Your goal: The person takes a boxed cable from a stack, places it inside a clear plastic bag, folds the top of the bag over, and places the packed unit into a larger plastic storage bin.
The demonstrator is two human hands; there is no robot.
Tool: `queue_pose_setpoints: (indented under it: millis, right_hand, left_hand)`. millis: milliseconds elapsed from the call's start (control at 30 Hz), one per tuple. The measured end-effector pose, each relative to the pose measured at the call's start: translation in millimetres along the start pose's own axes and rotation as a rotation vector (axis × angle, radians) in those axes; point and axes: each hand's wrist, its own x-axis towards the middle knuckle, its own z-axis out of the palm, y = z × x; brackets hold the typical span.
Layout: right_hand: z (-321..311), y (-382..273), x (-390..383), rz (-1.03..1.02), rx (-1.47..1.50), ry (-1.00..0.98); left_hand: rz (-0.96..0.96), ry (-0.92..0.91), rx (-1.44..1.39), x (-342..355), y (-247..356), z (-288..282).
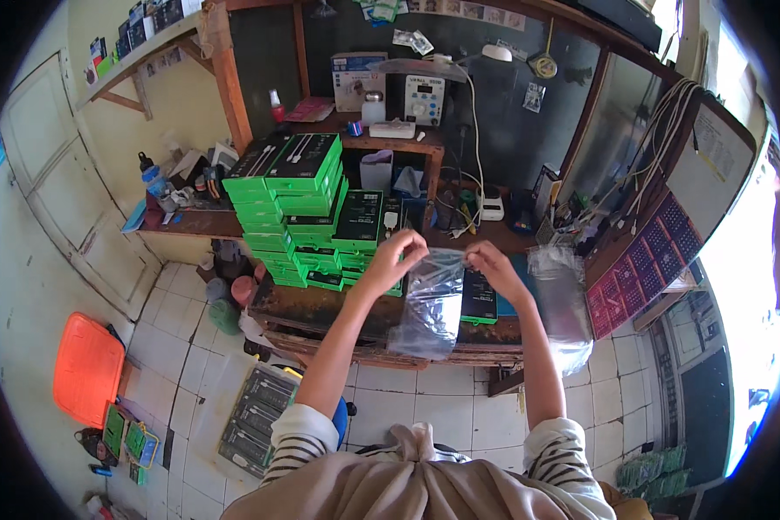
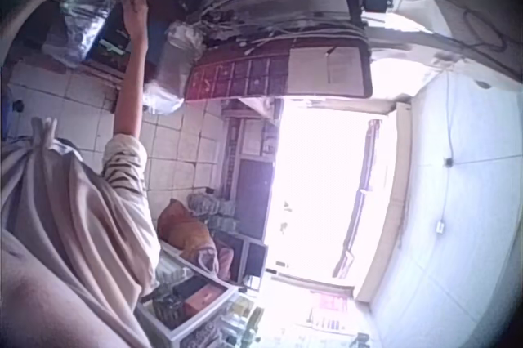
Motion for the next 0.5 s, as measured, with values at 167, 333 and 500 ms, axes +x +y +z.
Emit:
queue_pose_setpoints:
  millis: [167,333,500]
  right_hand:
    - [18.9,70.9,-38.2,0.223,-0.209,0.261]
    - [55.7,107.5,-71.2,0.728,-0.810,0.378]
    - [66.3,94.8,-63.9,0.829,-0.826,0.325]
  left_hand:
    - [0.013,-0.049,0.157,-13.0,-14.8,20.3]
    - [0.031,-0.020,0.180,-27.7,-36.3,29.0]
    - [-0.017,-0.014,0.203,-35.9,-46.4,27.8]
